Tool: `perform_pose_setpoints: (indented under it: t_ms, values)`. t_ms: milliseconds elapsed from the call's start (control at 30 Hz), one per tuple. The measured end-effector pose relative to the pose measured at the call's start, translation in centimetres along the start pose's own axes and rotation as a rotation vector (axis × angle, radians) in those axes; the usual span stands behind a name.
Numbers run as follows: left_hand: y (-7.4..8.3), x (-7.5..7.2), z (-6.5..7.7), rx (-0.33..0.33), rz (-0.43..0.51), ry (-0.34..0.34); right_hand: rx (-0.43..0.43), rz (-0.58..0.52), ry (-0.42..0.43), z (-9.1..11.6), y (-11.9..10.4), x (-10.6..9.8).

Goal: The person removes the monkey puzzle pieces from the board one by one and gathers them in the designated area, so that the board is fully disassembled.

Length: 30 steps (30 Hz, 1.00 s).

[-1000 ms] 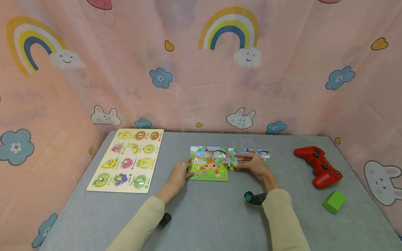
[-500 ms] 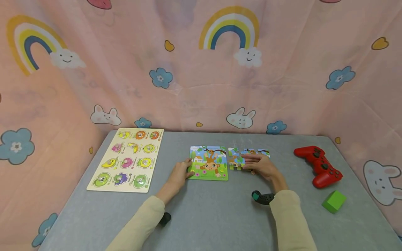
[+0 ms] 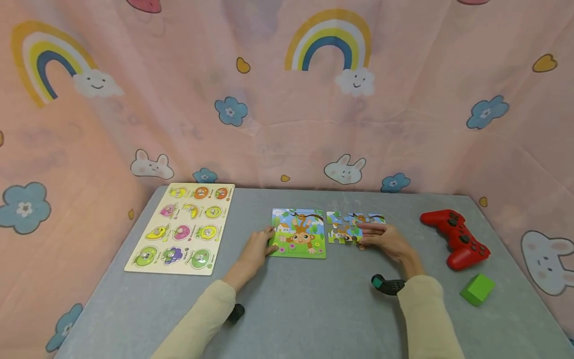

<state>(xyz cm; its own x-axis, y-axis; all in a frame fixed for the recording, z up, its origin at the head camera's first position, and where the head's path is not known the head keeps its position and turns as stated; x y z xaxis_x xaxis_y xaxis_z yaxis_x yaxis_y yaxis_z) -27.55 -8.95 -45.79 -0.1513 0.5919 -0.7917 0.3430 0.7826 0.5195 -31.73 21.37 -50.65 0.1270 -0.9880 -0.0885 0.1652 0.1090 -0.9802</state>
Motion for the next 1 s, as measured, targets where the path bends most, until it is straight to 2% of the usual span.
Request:
perform_pose_setpoints:
  t_ms: [233, 667, 1000]
  values:
    - [0.0, 0.1, 0.0, -0.012, 0.000, -0.005, -0.007, -0.029, -0.030, 0.7, 0.5, -1.6]
    - [-0.1, 0.0, -0.1, -0.007, 0.003, 0.005, -0.022, -0.056, -0.016, 1.6, 0.3, -4.1]
    - [0.3, 0.0, -0.1, 0.001, -0.005, 0.000, -0.003, 0.068, 0.023, 2.1, 0.6, -6.1]
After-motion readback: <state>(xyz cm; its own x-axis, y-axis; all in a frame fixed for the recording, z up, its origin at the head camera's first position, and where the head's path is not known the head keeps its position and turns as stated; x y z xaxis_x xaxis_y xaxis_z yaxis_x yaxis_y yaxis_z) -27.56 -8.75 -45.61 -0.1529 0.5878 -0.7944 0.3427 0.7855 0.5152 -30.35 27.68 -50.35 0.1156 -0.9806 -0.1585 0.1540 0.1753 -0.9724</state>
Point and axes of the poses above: each hand's wrist, its own z-axis away from the middle knuckle, its own x-axis out of the palm, y = z × x, the point moved 10 cm from there along -z, towards the middle knuckle, and after that the axes turned 11 degrees about y, right-handed, at the moved point
